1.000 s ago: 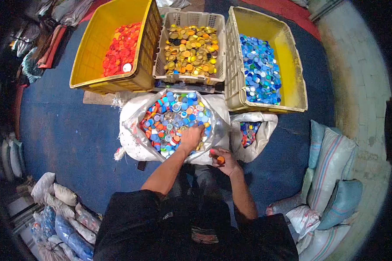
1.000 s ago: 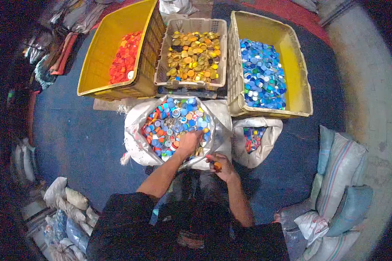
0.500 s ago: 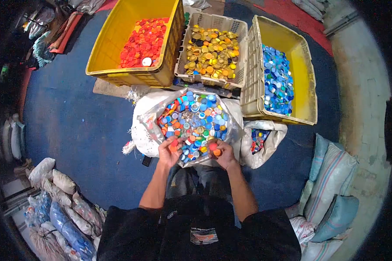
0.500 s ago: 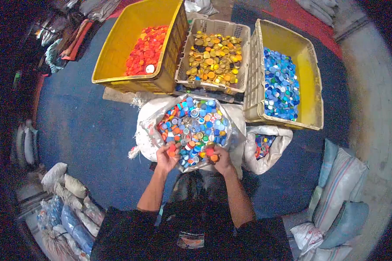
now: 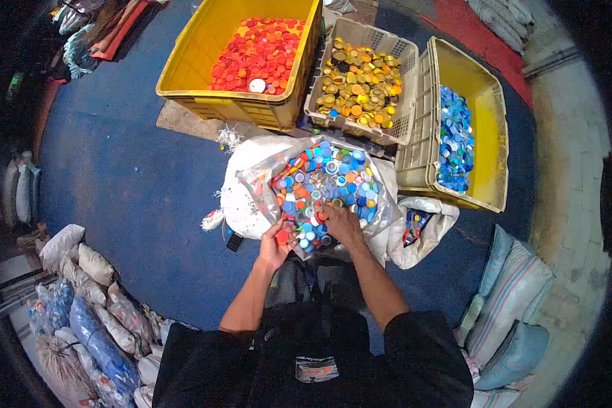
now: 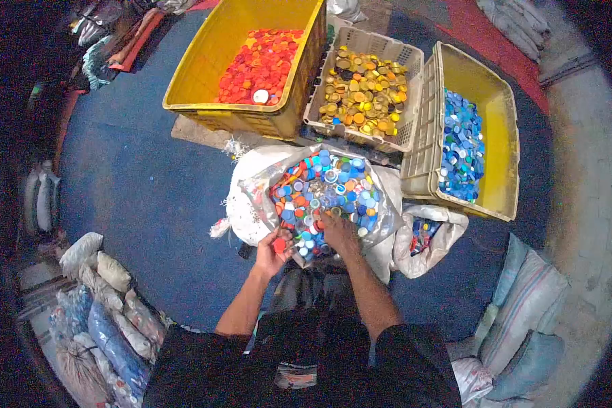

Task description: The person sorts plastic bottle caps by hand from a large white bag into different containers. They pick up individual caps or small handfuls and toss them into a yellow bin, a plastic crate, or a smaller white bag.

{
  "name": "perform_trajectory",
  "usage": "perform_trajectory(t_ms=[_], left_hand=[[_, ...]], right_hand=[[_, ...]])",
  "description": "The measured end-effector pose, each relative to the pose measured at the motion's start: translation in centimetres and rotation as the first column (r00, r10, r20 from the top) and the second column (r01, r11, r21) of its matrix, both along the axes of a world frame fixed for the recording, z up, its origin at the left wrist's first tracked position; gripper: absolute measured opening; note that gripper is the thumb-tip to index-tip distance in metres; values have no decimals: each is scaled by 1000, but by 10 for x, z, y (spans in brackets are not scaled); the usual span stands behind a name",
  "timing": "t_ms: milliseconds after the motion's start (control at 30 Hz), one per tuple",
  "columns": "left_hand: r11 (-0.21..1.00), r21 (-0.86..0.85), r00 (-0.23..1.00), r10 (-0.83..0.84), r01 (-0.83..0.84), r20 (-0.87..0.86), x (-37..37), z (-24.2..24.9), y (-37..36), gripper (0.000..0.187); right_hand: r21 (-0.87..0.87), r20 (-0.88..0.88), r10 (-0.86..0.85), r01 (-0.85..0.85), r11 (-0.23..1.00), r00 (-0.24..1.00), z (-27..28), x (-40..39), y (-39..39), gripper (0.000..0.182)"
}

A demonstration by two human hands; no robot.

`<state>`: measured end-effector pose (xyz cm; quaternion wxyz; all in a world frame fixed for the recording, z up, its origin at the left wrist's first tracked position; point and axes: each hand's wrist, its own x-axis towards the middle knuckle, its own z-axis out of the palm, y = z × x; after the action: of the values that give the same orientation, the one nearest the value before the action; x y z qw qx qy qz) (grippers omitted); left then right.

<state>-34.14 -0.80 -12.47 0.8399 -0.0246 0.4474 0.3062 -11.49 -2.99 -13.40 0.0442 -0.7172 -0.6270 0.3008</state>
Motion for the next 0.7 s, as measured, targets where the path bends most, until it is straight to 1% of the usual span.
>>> perform_trajectory(t_ms=[67,100,233,267,333,433,533,567,633,667,700], left_hand=[[1000,10,1000,-3,3,13,-1,3,3,31],[1000,18,1000,-2,2,9,-1,5,4,30],[998,51,999,-32,34,-29,-1,9,5,25],[997,61,998,-47,49,-45,-2,8,5,23],[993,63,985,-90,100,-145,2,10,6,18],[979,73,954,-167,190,-248,6,5,4,12],[951,116,911,-235,288,-338,10,1,1,9],[938,134,895,-253,320,-368,13,1,0,9],[889,178,821,-292,422,-490,21,3,-3,10],[859,196,778,-304,474,-549,24,4,-4,11],[823,250,759,-294,510,-581,25,-1,-6,14]], right_hand=[[9,63,-4,3,1000,998,-7,-4,3,27],[13,94,-6,5,1000,996,-8,-6,5,26],[0,76,10,-10,1000,997,-11,-8,5,23],[36,77,8,-10,999,997,-11,-9,5,21],[105,77,2,-10,994,997,-13,-10,1,20],[55,72,-12,8,998,997,-15,-10,1,18],[69,48,-137,134,989,989,-14,-9,0,17],[130,-37,-162,166,978,986,-21,-6,-2,17],[237,-206,-198,245,940,958,-33,1,-8,18],[157,-299,-278,334,929,913,-39,6,-12,20],[69,-383,-358,413,908,852,-38,9,-14,21]])
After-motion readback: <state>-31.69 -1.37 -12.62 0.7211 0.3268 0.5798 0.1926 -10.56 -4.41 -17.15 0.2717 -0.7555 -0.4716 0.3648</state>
